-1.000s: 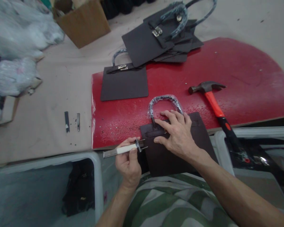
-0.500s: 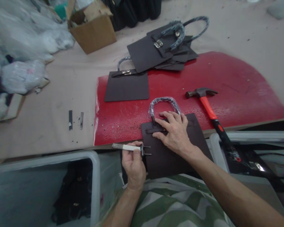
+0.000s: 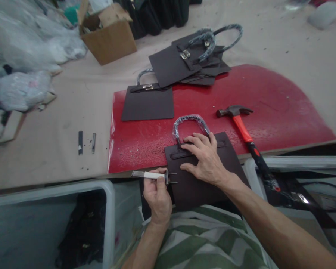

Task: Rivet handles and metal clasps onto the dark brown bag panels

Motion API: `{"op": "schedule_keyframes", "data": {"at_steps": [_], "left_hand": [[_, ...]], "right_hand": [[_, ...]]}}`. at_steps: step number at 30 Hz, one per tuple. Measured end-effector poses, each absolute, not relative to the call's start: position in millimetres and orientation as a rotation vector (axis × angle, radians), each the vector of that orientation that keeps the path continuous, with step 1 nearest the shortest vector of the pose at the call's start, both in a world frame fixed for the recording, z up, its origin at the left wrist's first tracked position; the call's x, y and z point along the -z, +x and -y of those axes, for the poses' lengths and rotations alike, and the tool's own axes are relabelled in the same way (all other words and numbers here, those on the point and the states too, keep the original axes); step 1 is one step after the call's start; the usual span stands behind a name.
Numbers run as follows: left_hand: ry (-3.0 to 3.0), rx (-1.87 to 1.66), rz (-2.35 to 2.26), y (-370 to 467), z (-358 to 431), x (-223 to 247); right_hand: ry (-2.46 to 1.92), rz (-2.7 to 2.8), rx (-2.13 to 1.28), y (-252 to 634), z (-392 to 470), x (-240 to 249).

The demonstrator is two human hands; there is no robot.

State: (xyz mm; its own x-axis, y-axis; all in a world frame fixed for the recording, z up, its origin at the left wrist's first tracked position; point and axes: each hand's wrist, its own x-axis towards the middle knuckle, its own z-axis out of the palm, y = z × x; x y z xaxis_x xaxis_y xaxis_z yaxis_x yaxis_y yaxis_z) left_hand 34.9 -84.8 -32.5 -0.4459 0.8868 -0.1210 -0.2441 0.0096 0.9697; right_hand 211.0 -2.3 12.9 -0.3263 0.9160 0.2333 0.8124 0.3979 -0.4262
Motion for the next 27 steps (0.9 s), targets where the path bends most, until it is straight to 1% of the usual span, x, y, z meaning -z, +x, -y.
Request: {"op": "schedule_keyframes", "data": {"at_steps": [21,24,27], "left_hand": [[0.857,-1.564,-1.402,27,82,61],[0.968,-1.599,-1.416,26,85,56],[1.176,-1.714,-1.412,22,85,42]], "right_hand": [[-1.672,2.2,-0.281,195,6,-20],[-1.678,2.195,-0.286,195,6,-19],[-1.683,2.199,-0.29,195,6,-20]]}}
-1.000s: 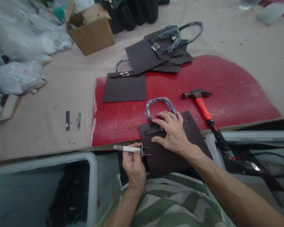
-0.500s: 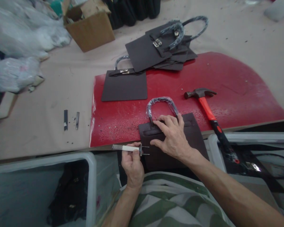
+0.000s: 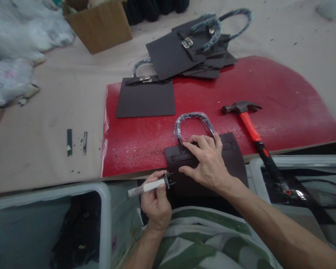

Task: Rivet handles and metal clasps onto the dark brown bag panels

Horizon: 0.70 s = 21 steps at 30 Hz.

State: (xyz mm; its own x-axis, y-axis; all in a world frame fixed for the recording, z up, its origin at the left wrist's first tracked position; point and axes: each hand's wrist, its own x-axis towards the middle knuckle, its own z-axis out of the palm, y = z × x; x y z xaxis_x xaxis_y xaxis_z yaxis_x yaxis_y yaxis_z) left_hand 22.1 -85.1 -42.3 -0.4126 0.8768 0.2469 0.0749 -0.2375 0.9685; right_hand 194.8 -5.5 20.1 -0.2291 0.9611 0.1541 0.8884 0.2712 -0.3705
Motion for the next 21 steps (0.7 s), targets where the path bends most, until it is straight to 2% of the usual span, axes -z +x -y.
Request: {"op": "schedule_keyframes", "data": {"at_steps": [8,21], "left_hand": [[1.686,-1.779,-1.279,15,45,14],[1.715,-1.672,-1.227,16,30,28]], "right_hand": [[-1.665,2.183,-0.296,196,6,-20],[-1.659,2.181,-0.297,195,6,-18]]}}
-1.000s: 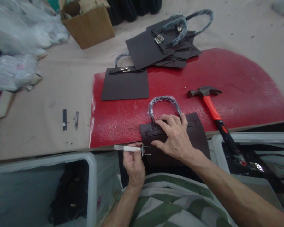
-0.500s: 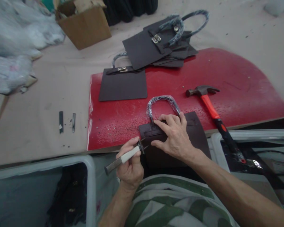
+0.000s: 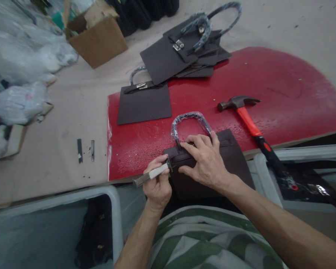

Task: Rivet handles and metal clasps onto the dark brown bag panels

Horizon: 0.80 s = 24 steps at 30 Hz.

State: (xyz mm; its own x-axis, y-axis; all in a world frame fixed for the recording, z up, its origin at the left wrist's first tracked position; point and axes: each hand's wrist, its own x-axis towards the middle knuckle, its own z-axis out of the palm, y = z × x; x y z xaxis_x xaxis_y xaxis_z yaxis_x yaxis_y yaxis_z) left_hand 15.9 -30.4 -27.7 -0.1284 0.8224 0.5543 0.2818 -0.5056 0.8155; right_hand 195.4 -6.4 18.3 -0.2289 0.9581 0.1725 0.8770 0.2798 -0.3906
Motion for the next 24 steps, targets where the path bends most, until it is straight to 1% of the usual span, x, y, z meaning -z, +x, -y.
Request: {"op": "schedule_keyframes", "data": {"at_steps": [16,24], "left_hand": [[1.777,-1.636,-1.217,13,20,28],[1.935,-1.572,-1.211,11,16,21]], "right_hand": [[-1.658,2.188,-0.291,196,6,-17],[-1.657,2.181,-0.298,196,6,-19]]}}
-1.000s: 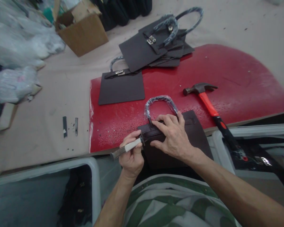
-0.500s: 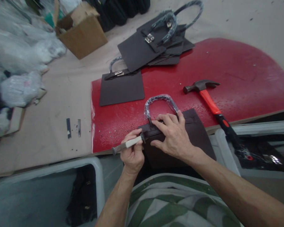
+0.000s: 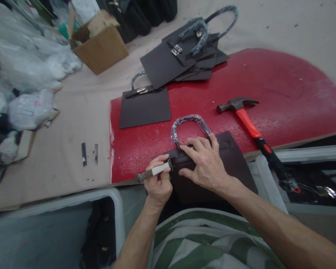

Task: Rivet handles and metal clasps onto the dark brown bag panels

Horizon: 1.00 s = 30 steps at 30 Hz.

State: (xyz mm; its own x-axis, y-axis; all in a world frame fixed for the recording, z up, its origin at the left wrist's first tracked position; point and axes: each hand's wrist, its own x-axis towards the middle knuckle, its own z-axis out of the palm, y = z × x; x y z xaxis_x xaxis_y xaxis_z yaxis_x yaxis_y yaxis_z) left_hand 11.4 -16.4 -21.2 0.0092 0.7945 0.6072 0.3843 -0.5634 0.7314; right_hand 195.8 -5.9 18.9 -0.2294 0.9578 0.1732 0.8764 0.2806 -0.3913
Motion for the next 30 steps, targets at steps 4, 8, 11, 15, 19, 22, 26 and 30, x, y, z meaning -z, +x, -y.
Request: {"op": "schedule_keyframes", "data": {"at_steps": [4,8,11,15,19,22,26,30], "left_hand": [[2.011,-1.612,-1.187,17,16,18],[1.952,-1.642,-1.235,23,20,20],[1.905,-1.639,-1.256,24,21,21],[1.989,-1.575,-1.274,20,16,18],[2.08,-1.528,-1.265,17,12,15],[2.082,-1.582,-1.267,20,14,17],[2.029,-1.641,-1.341,25,20,21],[2.0,-1.64,-1.31,25,21,21]], "right_hand": [[-1.651,2.177,-0.306,197,6,-20],[-1.647,2.163,-0.326,197,6,-20],[-1.641,2.157,-0.33,197,6,-19],[-1.63,2.15,-0.325,197,6,-18],[-1.627,2.146,-0.32,197,7,-18],[-1.629,2.14,-0.321,197,6,-18],[-1.644,2.135,-0.326,196,5,-18],[-1.651,2.133,-0.335,196,5,-19]]}}
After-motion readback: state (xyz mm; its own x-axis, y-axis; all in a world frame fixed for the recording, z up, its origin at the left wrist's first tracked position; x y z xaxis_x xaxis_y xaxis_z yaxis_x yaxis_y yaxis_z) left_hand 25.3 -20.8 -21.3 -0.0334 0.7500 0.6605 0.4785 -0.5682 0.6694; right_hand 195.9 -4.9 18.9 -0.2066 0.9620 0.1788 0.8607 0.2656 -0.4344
